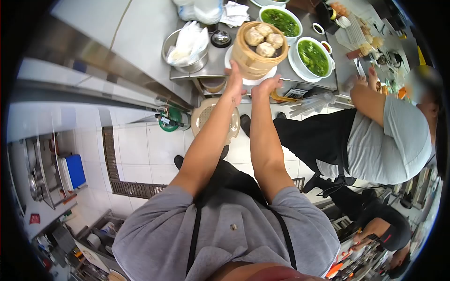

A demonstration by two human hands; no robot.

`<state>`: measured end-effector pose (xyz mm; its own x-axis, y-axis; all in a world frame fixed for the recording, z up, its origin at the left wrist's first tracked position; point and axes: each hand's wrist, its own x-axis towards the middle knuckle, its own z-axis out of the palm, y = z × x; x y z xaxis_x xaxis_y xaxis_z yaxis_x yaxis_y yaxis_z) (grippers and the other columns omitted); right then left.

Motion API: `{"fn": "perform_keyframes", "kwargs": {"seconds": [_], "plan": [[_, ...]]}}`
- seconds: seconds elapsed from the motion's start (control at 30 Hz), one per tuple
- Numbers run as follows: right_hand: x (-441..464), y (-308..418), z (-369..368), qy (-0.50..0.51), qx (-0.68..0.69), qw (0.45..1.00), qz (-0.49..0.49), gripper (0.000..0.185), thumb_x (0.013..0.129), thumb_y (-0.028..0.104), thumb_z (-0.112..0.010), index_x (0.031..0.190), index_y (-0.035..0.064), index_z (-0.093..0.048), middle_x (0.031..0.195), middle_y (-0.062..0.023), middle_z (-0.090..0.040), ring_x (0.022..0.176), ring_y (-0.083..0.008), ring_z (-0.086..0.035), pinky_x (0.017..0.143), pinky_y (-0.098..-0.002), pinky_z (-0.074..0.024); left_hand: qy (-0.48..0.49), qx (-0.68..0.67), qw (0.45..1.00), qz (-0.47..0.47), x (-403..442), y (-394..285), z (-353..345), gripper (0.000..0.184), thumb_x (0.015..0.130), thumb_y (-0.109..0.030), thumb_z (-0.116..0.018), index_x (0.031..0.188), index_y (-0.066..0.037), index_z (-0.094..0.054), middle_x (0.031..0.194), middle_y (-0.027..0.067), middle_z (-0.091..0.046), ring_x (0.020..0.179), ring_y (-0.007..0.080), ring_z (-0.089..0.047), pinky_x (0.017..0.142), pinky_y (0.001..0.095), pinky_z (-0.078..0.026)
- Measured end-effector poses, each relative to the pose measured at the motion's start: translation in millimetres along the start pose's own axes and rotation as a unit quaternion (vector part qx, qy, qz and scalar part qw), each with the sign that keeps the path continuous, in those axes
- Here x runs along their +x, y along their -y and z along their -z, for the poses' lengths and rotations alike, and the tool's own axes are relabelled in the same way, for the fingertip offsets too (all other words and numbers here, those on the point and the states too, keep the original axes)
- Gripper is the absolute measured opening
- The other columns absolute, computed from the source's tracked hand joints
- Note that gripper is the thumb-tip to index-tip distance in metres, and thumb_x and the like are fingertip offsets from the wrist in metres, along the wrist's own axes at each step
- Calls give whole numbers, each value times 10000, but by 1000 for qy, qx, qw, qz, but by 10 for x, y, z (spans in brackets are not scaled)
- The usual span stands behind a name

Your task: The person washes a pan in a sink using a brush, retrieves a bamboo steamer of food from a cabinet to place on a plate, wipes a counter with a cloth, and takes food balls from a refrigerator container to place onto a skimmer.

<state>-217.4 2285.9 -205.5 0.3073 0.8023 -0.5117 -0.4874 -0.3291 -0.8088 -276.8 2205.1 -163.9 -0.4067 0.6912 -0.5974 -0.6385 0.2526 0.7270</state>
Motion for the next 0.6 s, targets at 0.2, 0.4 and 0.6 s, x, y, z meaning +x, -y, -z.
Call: {"fn": "perform_keyframes", "kwargs": {"seconds": [0.2,0.4,0.6], "plan": [[-170,-175,130,289,67,954,-36,420,981,401,-449,1315,149,-486,1262,-53,-581,1107,-239,-576,824,-458,-519,161,-5,986,-34,-192,-302,468,899,883,-770,-150,1501,-122,-233,1475,208,-345,1298,367,-408,1031,521,-340],[-860,-293,135,425,-126,895,-52,402,949,333,-496,1274,97,-512,1198,-99,-564,1057,-280,-546,880,-471,-483,165,225,955,-103,-1246,890,2169,889,887,-760,-220,1428,-63,-329,1301,161,-437,1047,259,-530,879,414,-448],[-1534,-2088,908,486,-526,696,50,379,916,283,-529,1222,58,-534,1057,-123,-579,908,-299,-548,802,-464,-477,-129,128,983,23,-3782,2078,4935,766,914,-669,-390,1336,-36,-485,1117,164,-564,967,252,-554,786,372,-471]]}}
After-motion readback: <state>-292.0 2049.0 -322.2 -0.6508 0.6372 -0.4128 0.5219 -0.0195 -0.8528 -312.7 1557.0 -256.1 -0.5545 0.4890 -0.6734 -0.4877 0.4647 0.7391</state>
